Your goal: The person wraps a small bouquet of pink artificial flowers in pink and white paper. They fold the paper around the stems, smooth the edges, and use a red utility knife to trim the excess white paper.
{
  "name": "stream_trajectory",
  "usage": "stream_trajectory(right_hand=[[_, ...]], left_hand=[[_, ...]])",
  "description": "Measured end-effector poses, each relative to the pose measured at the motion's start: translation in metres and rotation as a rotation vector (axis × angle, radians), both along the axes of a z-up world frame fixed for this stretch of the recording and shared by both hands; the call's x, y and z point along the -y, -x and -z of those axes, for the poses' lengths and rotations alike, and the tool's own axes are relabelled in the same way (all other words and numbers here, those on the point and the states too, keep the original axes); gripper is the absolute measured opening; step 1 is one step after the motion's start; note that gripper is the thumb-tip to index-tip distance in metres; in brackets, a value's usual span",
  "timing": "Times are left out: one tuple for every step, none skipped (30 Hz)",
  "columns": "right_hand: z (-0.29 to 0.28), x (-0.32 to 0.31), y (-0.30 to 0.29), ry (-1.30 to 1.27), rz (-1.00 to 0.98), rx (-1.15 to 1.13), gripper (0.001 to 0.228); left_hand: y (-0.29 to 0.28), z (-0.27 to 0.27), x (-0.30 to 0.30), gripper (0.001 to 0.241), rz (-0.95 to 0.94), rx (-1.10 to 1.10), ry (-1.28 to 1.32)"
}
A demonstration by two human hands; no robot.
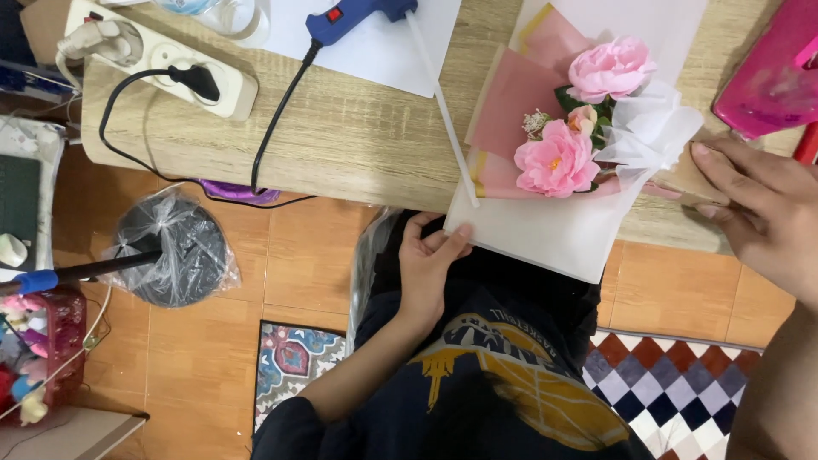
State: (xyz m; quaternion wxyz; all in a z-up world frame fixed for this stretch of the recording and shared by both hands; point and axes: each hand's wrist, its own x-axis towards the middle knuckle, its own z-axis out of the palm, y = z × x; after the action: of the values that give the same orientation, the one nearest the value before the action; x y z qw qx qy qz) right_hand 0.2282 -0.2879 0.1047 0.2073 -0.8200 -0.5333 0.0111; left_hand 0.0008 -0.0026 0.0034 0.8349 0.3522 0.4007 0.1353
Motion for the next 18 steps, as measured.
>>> stream_trajectory(right_hand=[[0.0, -0.001, 0.001, -0.015, -0.009, -0.016, 0.056], [0.0, -0.001, 0.002, -0.03, -0.018, -0.033, 0.057], [-0.001, -0.002, 0.003, -0.029, -0.023, -0.034, 0.057], [-0.002, -0.003, 0.005, -0.021, -0.013, -0.031, 0.057], [-0.003, -0.003, 0.007, -0.014, -0.001, -0.026, 0.057], [-0.004, -0.002, 0.007, -0.013, -0.005, -0.027, 0.057], [-0.006, -0.001, 0.008, 0.026, 0.021, -0.006, 0.059], [-0.008, 0.0, 0.008, 0.064, 0.047, 0.015, 0.062], [-0.006, 0.001, 0.007, 0.066, 0.047, 0.015, 0.062], [-0.004, 0.003, 0.007, 0.029, 0.049, -0.012, 0.06], [-0.002, 0.005, 0.006, -0.009, 0.051, -0.038, 0.059], [-0.001, 0.007, 0.005, -0.008, 0.051, -0.037, 0.059], [0.001, 0.009, 0.004, -0.007, 0.047, -0.035, 0.06], [0.003, 0.01, 0.002, -0.005, 0.042, -0.033, 0.061], [0.003, 0.011, 0.004, -0.006, 0.038, -0.033, 0.061], [0.003, 0.012, 0.006, -0.005, 0.06, -0.019, 0.063], [0.004, 0.013, 0.008, -0.004, 0.083, -0.005, 0.064], [0.005, 0.012, 0.009, -0.005, 0.082, -0.005, 0.064]], left_hand=[[-0.001, -0.005, 0.001, 0.049, 0.014, -0.016, 0.008], [-0.002, -0.01, 0.001, 0.051, 0.028, -0.032, 0.017], [-0.002, -0.008, 0.002, 0.051, 0.022, -0.033, 0.018], [-0.003, -0.007, 0.002, 0.051, 0.011, -0.028, 0.012], [-0.003, -0.006, 0.003, 0.052, 0.001, -0.022, 0.006], [-0.003, -0.005, 0.002, 0.052, -0.002, -0.023, 0.007], [-0.002, -0.005, 0.002, 0.048, 0.002, -0.037, 0.0], [-0.002, -0.005, 0.001, 0.044, 0.006, -0.052, -0.008], [-0.001, -0.004, 0.002, 0.044, 0.006, -0.052, -0.006], [0.0, -0.004, 0.002, 0.037, -0.016, -0.044, -0.018], [0.001, -0.004, 0.003, 0.032, -0.038, -0.034, -0.03], [0.001, -0.004, 0.003, 0.032, -0.038, -0.034, -0.03], [0.002, -0.004, 0.003, 0.027, -0.027, -0.016, -0.052], [0.003, -0.003, 0.003, 0.024, -0.016, 0.001, -0.074], [0.003, -0.007, 0.003, 0.024, -0.019, 0.0, -0.075], [0.003, -0.01, 0.002, 0.025, 0.001, 0.023, -0.109], [0.003, -0.013, 0.002, 0.026, 0.024, 0.046, -0.142], [0.003, -0.016, 0.001, 0.026, 0.022, 0.045, -0.143]])
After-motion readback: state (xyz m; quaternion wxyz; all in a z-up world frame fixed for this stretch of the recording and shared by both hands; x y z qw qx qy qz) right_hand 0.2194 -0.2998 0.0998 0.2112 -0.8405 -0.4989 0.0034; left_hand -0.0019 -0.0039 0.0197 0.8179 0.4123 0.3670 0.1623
